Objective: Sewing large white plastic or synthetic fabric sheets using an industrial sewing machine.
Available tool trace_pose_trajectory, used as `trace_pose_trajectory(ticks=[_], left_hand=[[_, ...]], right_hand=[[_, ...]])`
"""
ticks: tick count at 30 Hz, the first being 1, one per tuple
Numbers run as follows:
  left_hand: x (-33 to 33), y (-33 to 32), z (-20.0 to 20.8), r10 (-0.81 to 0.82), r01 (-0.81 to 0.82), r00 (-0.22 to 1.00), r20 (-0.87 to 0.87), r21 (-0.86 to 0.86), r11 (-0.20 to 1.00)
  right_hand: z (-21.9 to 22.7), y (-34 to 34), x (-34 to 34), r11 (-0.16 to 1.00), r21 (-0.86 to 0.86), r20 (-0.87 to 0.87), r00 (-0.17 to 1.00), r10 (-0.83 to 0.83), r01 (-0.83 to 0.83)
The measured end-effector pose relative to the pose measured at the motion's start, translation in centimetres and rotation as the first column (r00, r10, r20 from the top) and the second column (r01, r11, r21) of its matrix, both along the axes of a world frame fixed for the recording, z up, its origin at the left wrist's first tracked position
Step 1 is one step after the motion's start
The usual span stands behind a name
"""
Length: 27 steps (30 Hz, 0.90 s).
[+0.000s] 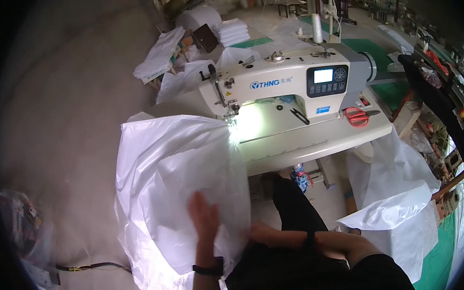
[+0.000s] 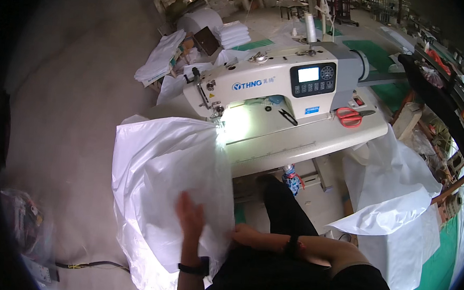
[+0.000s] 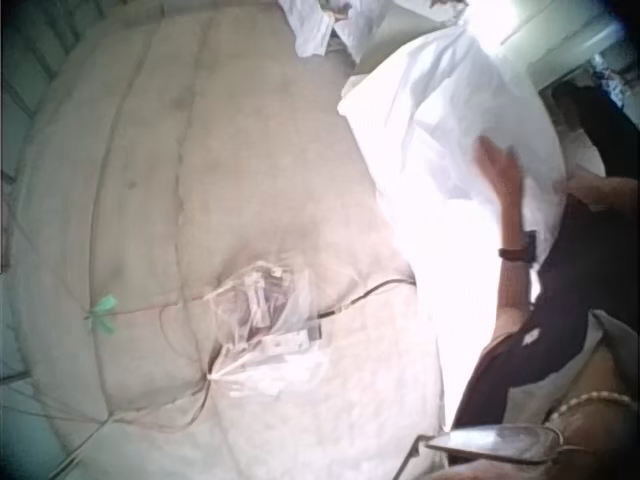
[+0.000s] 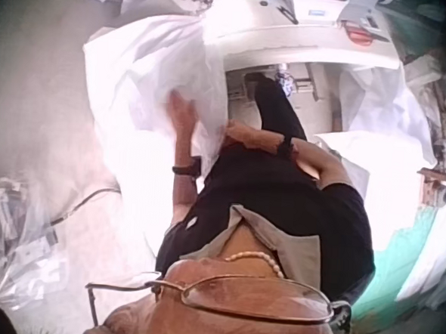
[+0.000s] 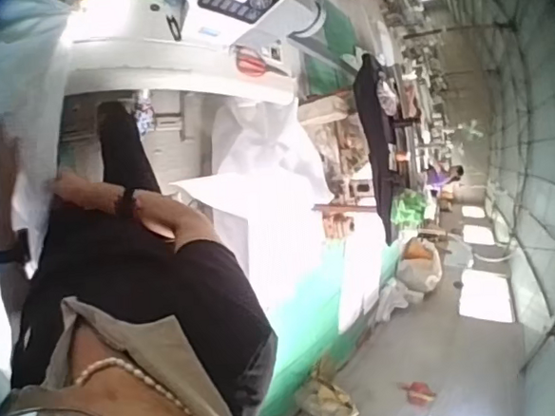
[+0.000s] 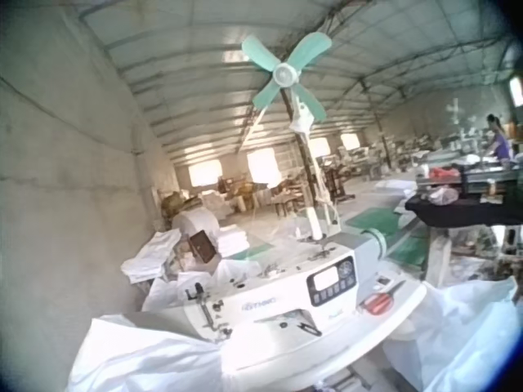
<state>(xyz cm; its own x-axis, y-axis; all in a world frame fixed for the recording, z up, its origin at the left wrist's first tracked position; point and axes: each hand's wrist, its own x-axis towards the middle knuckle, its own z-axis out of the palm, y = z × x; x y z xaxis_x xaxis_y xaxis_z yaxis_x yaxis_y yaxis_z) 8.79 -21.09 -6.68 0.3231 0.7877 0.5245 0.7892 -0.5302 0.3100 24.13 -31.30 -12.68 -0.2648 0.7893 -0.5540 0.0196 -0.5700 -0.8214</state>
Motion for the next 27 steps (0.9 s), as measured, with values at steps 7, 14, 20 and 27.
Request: trace_pose_trajectory(ticks=[7,14,20,27], left_hand=[[-6.6,10.3,0.5,0.124,-0.162,0.978,-0.170,-0.236,0.958],[-7.7,13.5,1.4,0.149,-0.194,0.979,-0.140,-0.401,0.896],[-9.8,10.7,2.8,0.038,-0.046,0.965,-0.259,-0.025,0.999],[-5.0,4.5,5.4,0.133,-0.180,0.873,-0.468,-0.056,0.982]], right_hand=[[3.8,-2.4,2.9,0.998,0.037,-0.149,0.987,0.062,-0.057],[3.0,0.7,-1.4,0.842,0.359,0.012,0.904,0.427,-0.402],[2.8,-1.3,-4.2,0.880,0.331,-0.352,0.821,0.449,-0.340],[1.2,-2.7,2.6,0.811,0.369,-0.081,0.853,0.515,-0.455]])
